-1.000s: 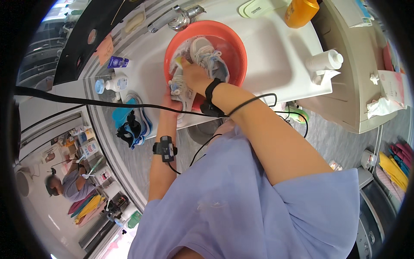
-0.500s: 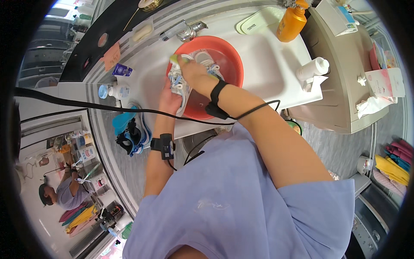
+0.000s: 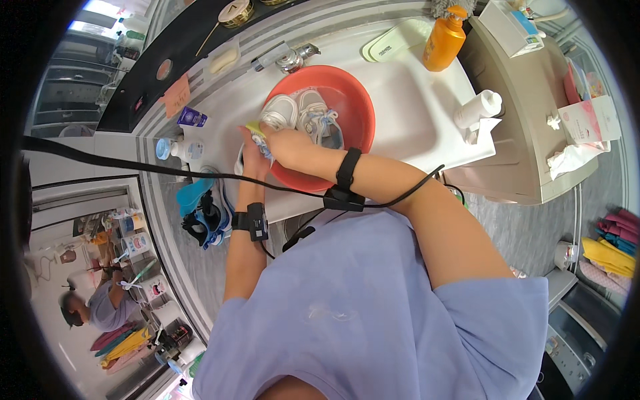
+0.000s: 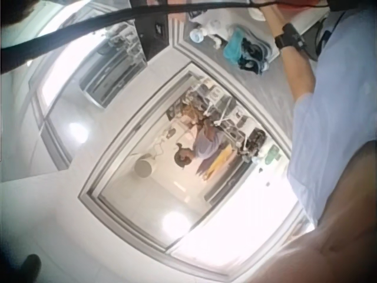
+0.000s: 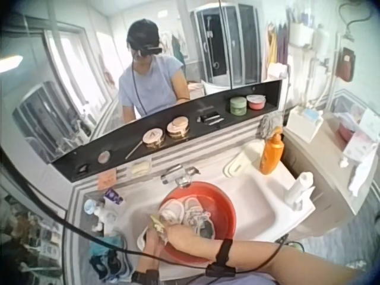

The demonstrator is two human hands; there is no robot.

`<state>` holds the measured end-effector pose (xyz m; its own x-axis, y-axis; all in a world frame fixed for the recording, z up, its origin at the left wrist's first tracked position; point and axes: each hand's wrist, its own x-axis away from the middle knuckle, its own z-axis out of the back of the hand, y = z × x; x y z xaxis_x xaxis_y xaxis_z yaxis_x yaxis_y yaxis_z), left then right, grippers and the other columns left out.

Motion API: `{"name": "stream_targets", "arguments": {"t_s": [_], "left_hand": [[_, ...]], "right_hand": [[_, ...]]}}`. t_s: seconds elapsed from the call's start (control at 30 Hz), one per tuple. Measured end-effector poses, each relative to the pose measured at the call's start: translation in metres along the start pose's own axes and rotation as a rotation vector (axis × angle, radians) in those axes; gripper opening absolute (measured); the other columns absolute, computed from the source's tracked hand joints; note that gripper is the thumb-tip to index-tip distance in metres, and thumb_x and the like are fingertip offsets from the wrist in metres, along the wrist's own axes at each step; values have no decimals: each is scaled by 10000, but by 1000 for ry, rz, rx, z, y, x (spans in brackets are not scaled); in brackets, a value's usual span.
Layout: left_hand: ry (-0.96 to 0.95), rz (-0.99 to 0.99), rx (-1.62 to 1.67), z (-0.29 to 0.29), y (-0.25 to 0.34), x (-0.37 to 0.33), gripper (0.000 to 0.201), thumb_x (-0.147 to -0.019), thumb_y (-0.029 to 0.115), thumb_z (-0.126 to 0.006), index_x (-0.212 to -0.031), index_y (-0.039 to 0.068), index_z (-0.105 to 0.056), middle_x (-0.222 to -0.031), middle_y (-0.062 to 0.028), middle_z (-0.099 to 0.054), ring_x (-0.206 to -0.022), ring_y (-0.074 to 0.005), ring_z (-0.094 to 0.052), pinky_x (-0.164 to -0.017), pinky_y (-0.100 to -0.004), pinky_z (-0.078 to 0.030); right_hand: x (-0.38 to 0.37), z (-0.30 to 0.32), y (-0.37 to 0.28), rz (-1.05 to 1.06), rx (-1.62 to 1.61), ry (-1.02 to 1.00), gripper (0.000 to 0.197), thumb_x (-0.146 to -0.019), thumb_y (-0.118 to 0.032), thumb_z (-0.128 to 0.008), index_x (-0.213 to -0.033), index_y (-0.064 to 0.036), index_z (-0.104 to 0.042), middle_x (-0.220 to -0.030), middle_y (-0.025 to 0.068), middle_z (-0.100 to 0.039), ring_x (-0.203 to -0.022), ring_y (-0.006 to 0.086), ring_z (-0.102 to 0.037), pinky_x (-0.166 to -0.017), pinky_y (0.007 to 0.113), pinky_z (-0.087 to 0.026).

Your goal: Scrubbing a pair of white sneakers in a basin with water and detergent using a brush.

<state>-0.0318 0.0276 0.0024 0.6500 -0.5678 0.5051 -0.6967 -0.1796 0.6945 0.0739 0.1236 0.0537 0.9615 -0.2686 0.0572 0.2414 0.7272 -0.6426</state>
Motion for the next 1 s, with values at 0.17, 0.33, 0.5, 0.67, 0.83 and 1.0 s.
{"name": "stream_targets", "arguments": {"t_s": [0.17, 0.33, 0.5, 0.67, 0.83, 1.0], "left_hand": [[35, -169, -283, -10, -18, 2, 633, -938, 517, -374, -1180, -54, -502, -1093, -90, -602, -935, -163, -591, -795, -289, -474], [111, -84, -704, -39, -7, 31, 676, -911, 550, -430, -1037, -93, -599, -900, -61, -585, -776, -105, -490, -695, -253, -416], [99, -280, -731, -35, -10, 25, 610, -906, 527, -464, -936, -61, -620, -806, -40, -601, -672, -88, -525, -589, -254, -445], [81, -274, -660, -18, -9, 11, 618, -913, 572, -388, -1087, 13, -585, -924, -52, -628, -821, -124, -590, -698, -277, -476], [-38, -199, -218, -14, -2, 16, 724, -900, 636, -285, -1174, 10, -525, -994, -61, -632, -880, -155, -613, -746, -284, -490], [57, -287, -378, -31, -4, 29, 655, -947, 528, -337, -1131, -66, -543, -977, -66, -622, -852, -129, -583, -749, -265, -460]], "right_hand": [[-19, 18, 25, -83, 61, 107, 546, -850, -146, -435, -1374, -84, -293, -953, 240, -621, -825, 376, -634, -700, 495, -488], [-51, 36, 65, -320, 115, 100, 533, -851, -143, -425, -1359, -46, -296, -991, 243, -616, -872, 376, -627, -728, 487, -486], [-40, 22, 70, -275, 32, 212, 525, -858, -149, -413, -1354, -20, -299, -979, 243, -623, -840, 389, -627, -735, 477, -484], [1, 18, 6, -164, -28, 43, 543, -870, -164, -409, -1386, -57, -277, -920, 248, -622, -809, 382, -630, -686, 489, -481], [14, 14, -9, -21, 41, 70, 551, -874, -195, -432, -1392, -86, -278, -868, 238, -619, -792, 373, -634, -667, 479, -488], [-15, 18, 32, -180, 71, 118, 553, -896, -194, -393, -1420, -134, -229, -957, 227, -627, -818, 368, -635, -696, 470, -497]]}}
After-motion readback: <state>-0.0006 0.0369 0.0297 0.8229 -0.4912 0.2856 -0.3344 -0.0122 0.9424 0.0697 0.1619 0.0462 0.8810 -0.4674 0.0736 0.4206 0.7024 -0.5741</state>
